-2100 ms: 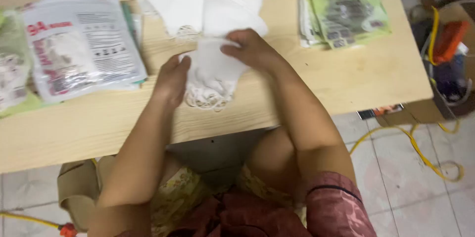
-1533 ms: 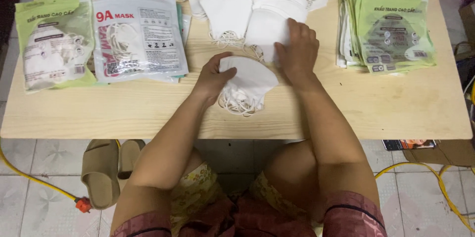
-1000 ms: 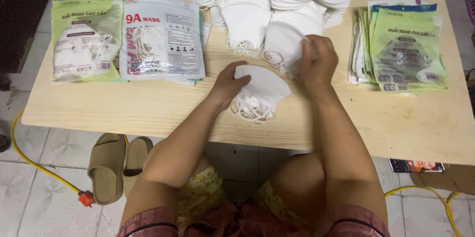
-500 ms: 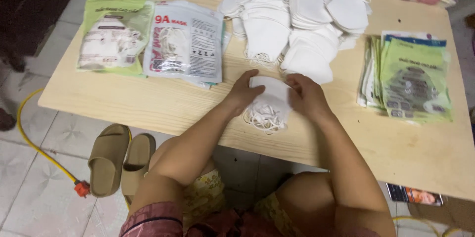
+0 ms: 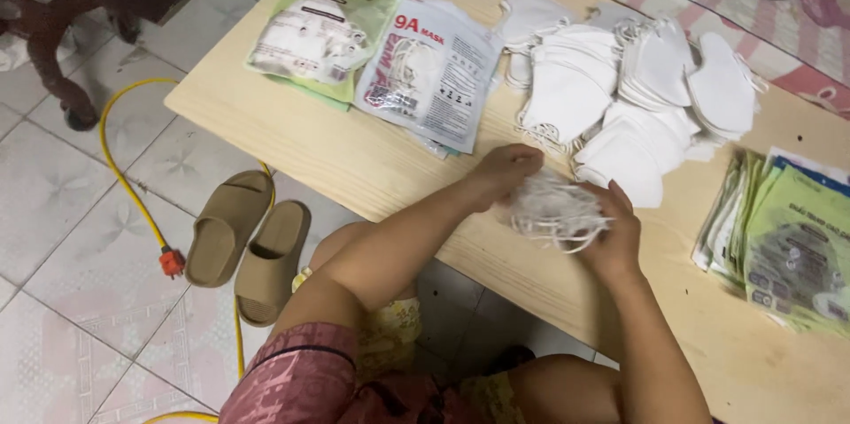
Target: Folding and packaging individual face masks into plastic sleeves
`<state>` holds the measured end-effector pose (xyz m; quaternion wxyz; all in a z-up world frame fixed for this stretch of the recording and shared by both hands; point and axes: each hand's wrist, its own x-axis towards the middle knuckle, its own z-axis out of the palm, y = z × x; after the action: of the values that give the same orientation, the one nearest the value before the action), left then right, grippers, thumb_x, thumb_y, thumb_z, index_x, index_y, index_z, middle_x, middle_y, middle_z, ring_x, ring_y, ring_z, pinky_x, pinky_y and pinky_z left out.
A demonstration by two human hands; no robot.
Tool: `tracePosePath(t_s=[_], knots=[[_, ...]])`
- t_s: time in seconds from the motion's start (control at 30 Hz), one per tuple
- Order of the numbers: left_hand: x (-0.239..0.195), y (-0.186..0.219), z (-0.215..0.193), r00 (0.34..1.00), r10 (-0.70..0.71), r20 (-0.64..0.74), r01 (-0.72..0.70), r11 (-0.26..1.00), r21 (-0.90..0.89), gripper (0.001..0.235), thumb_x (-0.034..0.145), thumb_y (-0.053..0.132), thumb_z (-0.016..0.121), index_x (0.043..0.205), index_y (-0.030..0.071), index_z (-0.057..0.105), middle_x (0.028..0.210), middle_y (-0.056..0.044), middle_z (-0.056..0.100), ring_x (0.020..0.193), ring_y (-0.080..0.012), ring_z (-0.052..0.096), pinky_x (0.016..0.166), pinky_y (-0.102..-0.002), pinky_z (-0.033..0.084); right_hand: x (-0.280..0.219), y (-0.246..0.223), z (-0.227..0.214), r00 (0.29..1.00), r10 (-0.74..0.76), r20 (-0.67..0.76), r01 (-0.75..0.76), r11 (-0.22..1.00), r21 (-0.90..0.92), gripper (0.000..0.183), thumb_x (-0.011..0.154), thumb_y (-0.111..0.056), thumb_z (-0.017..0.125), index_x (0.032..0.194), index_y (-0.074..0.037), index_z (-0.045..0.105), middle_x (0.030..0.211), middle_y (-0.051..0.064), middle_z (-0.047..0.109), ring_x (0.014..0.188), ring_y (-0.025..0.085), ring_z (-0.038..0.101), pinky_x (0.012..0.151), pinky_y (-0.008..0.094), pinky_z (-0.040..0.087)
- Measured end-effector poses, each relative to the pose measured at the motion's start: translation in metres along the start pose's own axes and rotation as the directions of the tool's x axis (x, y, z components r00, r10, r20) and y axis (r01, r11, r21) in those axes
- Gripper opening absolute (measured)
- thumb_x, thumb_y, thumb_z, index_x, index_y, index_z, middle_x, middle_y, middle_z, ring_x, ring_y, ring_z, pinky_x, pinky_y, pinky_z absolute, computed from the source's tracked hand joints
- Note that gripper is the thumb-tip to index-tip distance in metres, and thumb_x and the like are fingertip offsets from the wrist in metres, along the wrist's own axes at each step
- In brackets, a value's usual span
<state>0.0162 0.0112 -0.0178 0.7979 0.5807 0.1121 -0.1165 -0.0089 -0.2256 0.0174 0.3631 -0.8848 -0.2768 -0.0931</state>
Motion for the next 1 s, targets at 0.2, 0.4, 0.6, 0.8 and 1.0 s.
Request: tracePosePath(t_s=[0.2,0.4,0.6,0.8,1.0], knots=[[-0.064,0.056,0.008,0.976,0.217,-0.002,-0.202,0.914,0.352,0.086,0.096,0.081,0.037,0.128,0.009,0.071,0.127,-0.021,0.07,0.134,-0.0401,0.056,0.114,-0.054,0.042,0.009,-0.025,0.005,0.923,0.383,0.037,-0.376,0.879,0.293,0.059,0.075,0.0,0.077,0.133,-0.001,0.066,0.132,0.022,0.065,0.131,0.035,0.055,0.114,0.054,0.044],[-0.068,0.058,0.014,0.987,0.151,0.046,-0.157,0.905,0.396,0.094,0.1,0.078,0.024,0.141,0.002,0.06,0.134,-0.028,0.064,0.129,-0.0406,0.061,0.119,-0.055,0.038,0.019,-0.05,0.004,0.907,0.418,0.052,-0.415,0.866,0.278,0.082,0.067,-0.011,0.087,0.141,-0.004,0.053,0.133,0.023,0.063,0.131,0.041,0.056,0.115,0.055,0.043],[-0.082,0.067,0.031,0.984,0.155,0.083,-0.174,0.918,0.355,0.091,0.102,0.071,0.025,0.144,-0.004,0.055,0.146,-0.032,0.054,0.144,-0.0467,0.042,0.123,-0.057,0.029,0.018,-0.044,0.013,0.934,0.357,-0.014,-0.326,0.867,0.377,0.076,0.066,-0.006,0.087,0.135,0.001,0.055,0.128,0.027,0.064,0.126,0.044,0.058,0.111,0.058,0.045],[-0.099,0.091,0.034,0.986,0.157,0.054,-0.166,0.922,0.351,0.089,0.103,0.068,0.027,0.147,-0.005,0.052,0.149,-0.03,0.051,0.146,-0.041,0.041,0.125,-0.053,0.027,0.021,-0.037,0.021,0.962,0.26,-0.089,-0.187,0.857,0.481,0.069,0.066,0.001,0.087,0.128,0.007,0.059,0.123,0.032,0.065,0.122,0.047,0.06,0.106,0.061,0.048],[-0.09,0.084,0.038,0.986,0.154,0.063,-0.166,0.946,0.278,0.098,0.101,0.074,0.026,0.154,-0.008,0.038,0.158,-0.032,0.038,0.152,-0.0416,0.03,0.129,-0.052,0.019,0.015,-0.005,0.033,0.965,0.24,-0.107,-0.166,0.873,0.458,0.07,0.068,-0.003,0.091,0.129,-0.002,0.055,0.126,0.02,0.066,0.124,0.035,0.061,0.108,0.054,0.047]])
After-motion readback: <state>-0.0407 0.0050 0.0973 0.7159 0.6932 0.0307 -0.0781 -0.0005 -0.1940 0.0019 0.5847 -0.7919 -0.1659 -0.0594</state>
